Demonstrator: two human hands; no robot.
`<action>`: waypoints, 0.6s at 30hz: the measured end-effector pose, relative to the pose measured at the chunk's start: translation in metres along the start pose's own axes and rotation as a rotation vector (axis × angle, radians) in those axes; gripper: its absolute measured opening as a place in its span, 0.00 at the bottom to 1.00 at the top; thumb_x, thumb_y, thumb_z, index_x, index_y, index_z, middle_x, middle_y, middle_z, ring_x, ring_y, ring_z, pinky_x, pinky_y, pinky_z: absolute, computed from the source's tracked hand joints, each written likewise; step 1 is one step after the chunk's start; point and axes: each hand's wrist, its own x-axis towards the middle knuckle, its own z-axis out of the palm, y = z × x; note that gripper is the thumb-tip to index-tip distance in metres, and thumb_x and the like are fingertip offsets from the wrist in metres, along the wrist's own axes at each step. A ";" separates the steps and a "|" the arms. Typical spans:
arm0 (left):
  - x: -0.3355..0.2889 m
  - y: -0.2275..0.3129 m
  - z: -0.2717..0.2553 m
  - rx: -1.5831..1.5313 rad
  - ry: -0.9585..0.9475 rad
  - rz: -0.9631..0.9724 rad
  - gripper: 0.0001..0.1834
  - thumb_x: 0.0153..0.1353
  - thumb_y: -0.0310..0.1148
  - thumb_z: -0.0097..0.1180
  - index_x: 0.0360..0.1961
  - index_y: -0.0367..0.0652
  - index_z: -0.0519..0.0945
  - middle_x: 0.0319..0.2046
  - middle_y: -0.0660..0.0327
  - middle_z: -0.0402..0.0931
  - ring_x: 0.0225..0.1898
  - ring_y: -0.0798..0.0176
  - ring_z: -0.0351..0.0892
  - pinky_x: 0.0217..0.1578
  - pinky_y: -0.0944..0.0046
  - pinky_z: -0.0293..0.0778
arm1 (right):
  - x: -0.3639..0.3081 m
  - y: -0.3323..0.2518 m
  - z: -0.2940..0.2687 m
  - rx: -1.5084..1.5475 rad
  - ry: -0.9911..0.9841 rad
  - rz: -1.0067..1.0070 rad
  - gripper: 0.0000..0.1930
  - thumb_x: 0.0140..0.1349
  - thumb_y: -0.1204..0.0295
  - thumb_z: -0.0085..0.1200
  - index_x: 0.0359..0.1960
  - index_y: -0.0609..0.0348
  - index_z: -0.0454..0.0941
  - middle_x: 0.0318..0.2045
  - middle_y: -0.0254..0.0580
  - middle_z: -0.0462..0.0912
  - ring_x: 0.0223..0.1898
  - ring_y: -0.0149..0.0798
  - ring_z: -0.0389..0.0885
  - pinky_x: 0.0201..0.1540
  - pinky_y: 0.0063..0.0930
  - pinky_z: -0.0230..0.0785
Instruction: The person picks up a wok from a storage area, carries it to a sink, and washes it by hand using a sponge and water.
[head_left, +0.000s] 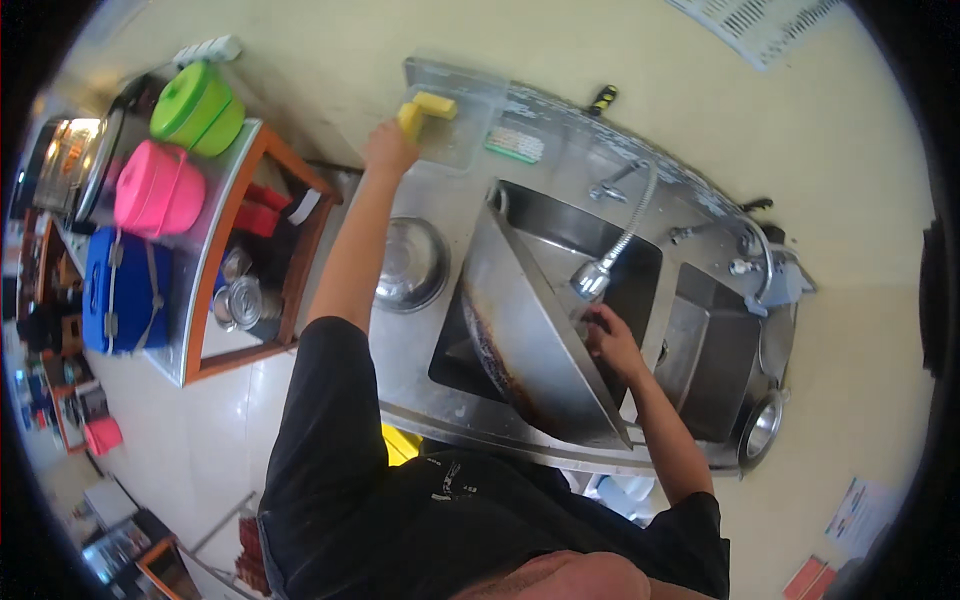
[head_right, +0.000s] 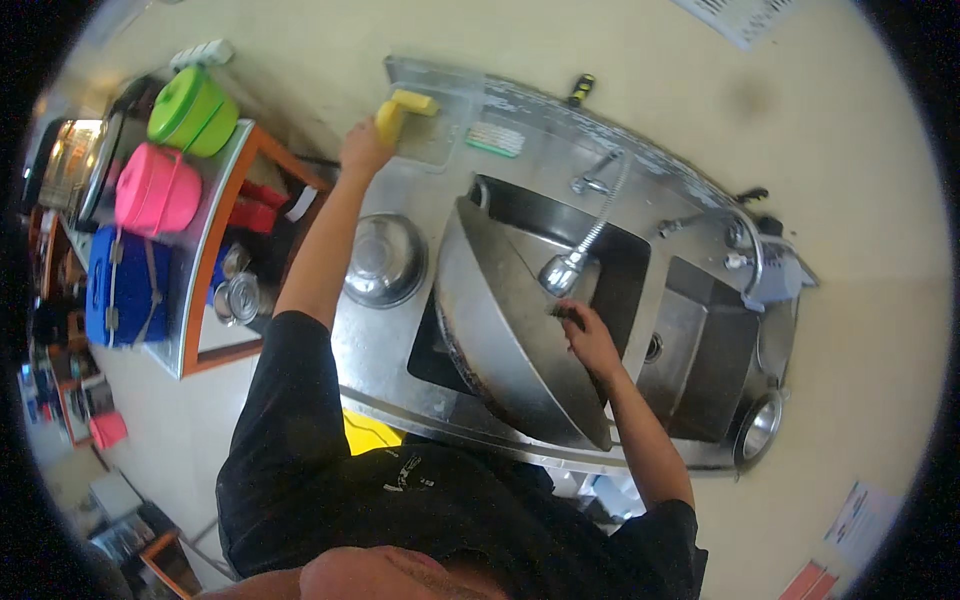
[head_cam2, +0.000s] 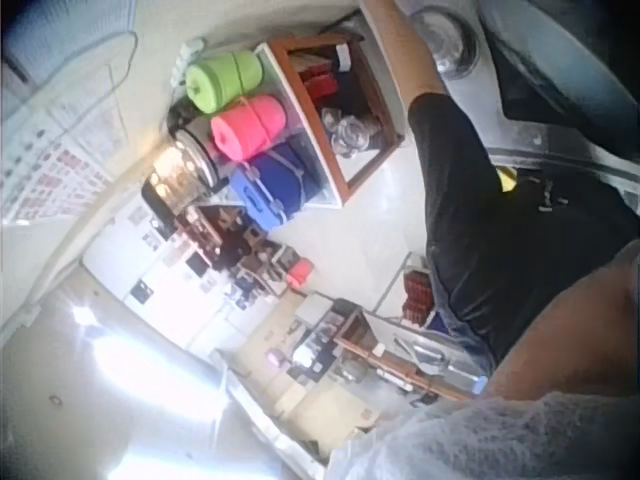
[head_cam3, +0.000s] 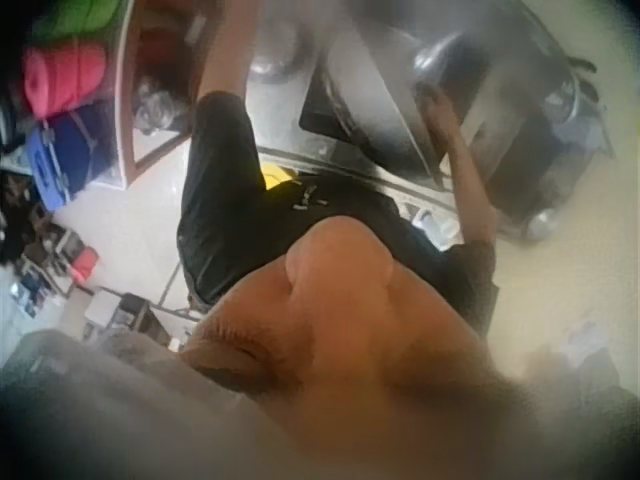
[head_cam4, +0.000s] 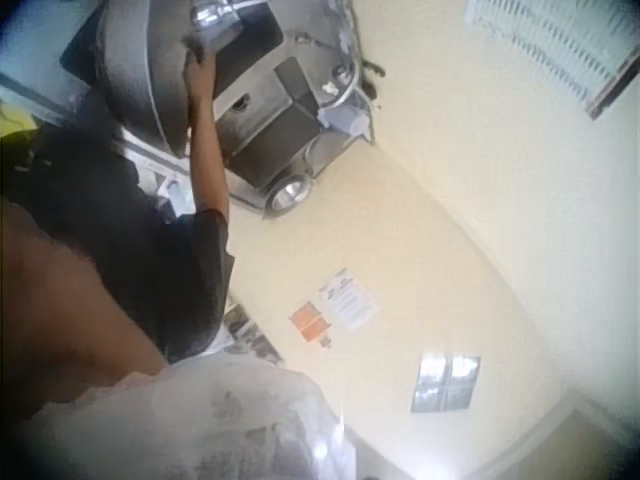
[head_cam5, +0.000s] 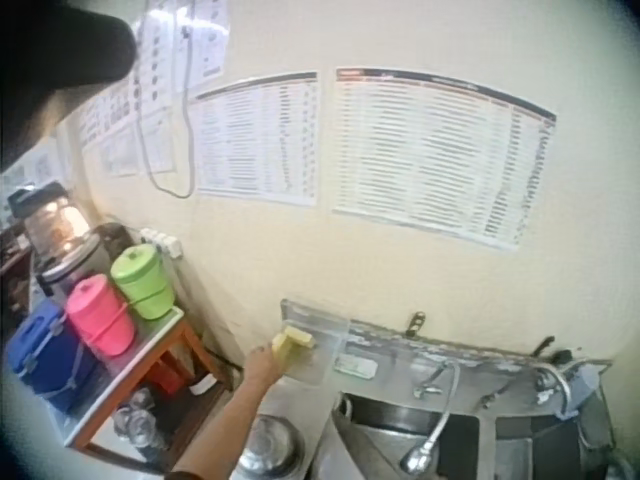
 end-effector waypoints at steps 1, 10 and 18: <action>0.007 -0.009 0.007 0.083 -0.069 -0.010 0.29 0.52 0.45 0.65 0.52 0.42 0.74 0.48 0.50 0.77 0.51 0.48 0.79 0.51 0.51 0.77 | 0.004 -0.008 -0.004 0.011 0.027 0.010 0.13 0.66 0.71 0.53 0.51 0.57 0.77 0.36 0.38 0.80 0.33 0.32 0.78 0.32 0.26 0.72; 0.023 -0.036 0.005 -0.087 -0.044 0.043 0.24 0.55 0.46 0.63 0.46 0.38 0.78 0.45 0.52 0.79 0.47 0.46 0.80 0.49 0.51 0.77 | 0.179 -0.061 -0.065 0.061 0.343 -0.081 0.18 0.66 0.58 0.55 0.46 0.61 0.76 0.26 0.34 0.79 0.17 0.25 0.72 0.17 0.20 0.63; 0.031 -0.070 -0.001 -0.861 -0.112 -0.207 0.21 0.60 0.44 0.62 0.46 0.39 0.76 0.37 0.57 0.81 0.39 0.62 0.81 0.44 0.61 0.77 | 0.271 -0.012 -0.082 0.257 0.323 -0.017 0.20 0.68 0.55 0.54 0.41 0.65 0.78 0.29 0.43 0.85 0.19 0.27 0.74 0.18 0.22 0.66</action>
